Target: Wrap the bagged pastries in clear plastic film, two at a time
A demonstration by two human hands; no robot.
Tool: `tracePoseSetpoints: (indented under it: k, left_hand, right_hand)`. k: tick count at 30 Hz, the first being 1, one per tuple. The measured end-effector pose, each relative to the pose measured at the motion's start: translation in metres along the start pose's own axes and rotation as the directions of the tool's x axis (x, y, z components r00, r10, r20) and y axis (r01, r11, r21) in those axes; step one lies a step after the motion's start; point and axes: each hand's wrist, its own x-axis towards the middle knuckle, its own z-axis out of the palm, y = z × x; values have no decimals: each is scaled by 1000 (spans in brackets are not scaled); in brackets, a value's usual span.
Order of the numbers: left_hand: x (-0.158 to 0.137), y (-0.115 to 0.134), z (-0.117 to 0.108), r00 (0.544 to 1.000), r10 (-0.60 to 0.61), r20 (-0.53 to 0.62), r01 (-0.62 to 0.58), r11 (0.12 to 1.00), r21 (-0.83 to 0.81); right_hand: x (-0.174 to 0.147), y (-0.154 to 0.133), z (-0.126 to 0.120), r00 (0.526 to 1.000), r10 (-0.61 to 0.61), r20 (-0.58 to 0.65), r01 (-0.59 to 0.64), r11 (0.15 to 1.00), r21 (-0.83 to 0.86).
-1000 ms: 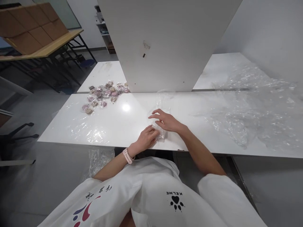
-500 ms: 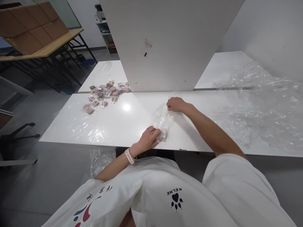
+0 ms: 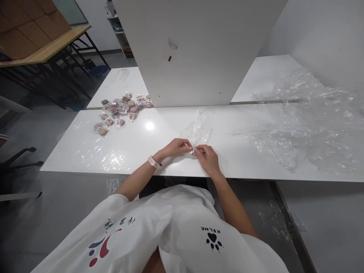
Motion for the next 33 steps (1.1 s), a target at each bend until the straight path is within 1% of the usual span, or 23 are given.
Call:
tracePoseSetpoints:
  k: [2, 3, 5, 6, 7, 9, 10, 11, 12, 14, 15, 16, 19, 22, 24, 25, 27, 28, 29, 30, 31, 32, 33]
  left_hand:
    - [11, -2, -8, 996, -79, -38, 73, 986, -150]
    - [15, -4, -10, 992, -110, -64, 95, 974, -204]
    - [17, -8, -9, 980, -146, -137, 110, 965, -239]
    - [17, -11, -5, 971, -148, -190, 106, 971, -213]
    - [16, -13, 0, 955, -137, -264, 98, 983, -154]
    - [16, -16, 12, 899, -53, -435, 83, 995, 50]
    - [16, -16, 17, 871, 18, -490, 78, 982, 175]
    - [17, -17, 22, 855, 95, -510, 69, 954, 293]
    - [18, -17, 25, 854, 162, -495, 51, 920, 389]
    - [21, -17, 27, 884, 235, -405, -10, 874, 486]
    - [22, -17, 26, 899, 243, -364, -36, 869, 493]
    - [22, -16, 24, 910, 238, -339, -48, 874, 484]
    - [19, -10, 15, 930, 186, -318, -37, 907, 420]
    - [17, -3, 6, 953, 131, -274, -32, 941, 338]
    - [23, 1, 1, 963, 104, -249, -21, 949, 314]
    - [28, 2, -1, 966, 84, -245, -2, 949, 316]
    - [44, 2, -3, 960, 25, -279, 77, 935, 347]
    - [53, 2, -4, 947, -1, -322, 128, 919, 374]
    - [62, 1, -4, 926, -13, -377, 177, 897, 406]
    - [69, 0, -3, 901, -7, -434, 218, 872, 438]
    - [76, -2, -1, 876, 10, -482, 247, 850, 466]
    - [81, -4, 0, 857, 28, -514, 262, 835, 484]
    - [84, -6, 2, 848, 39, -528, 266, 831, 488]
  right_hand:
    - [18, 8, 5, 993, 113, -36, -112, 993, 36]
    - [27, 10, 6, 987, 151, -51, -150, 988, 30]
    - [39, 11, 8, 977, 193, -89, -197, 979, -49]
    - [41, 11, 9, 975, 186, -122, -200, 973, -118]
    - [42, 11, 9, 974, 155, -165, -186, 963, -193]
    - [38, 10, 10, 969, 16, -245, -98, 939, -329]
    - [34, 11, 9, 967, -75, -245, -24, 926, -377]
    - [30, 12, 8, 966, -162, -204, 67, 912, -405]
    - [25, 14, 7, 965, -230, -128, 158, 895, -416]
    - [17, 17, 4, 953, -301, 42, 291, 866, -406]
    - [14, 19, 3, 946, -308, 99, 322, 859, -398]
    - [13, 20, 2, 945, -303, 123, 327, 860, -393]
    - [16, 20, -1, 961, -260, 96, 277, 893, -356]
    - [32, 19, -12, 980, -175, 98, 196, 938, -287]
    - [50, 18, -22, 984, -76, 158, 113, 964, -239]
    - [61, 19, -27, 978, -25, 205, 70, 974, -215]
    - [83, 21, -34, 961, 65, 269, -7, 977, -213]
    - [93, 22, -36, 962, 104, 252, -39, 967, -250]
    - [102, 23, -36, 972, 127, 200, -61, 950, -305]
    - [108, 25, -34, 985, 125, 115, -75, 926, -370]
    - [111, 26, -32, 995, 93, 22, -75, 899, -431]
    - [112, 27, -28, 998, 35, -44, -51, 877, -477]
    - [109, 28, -24, 997, -39, -60, 3, 863, -505]
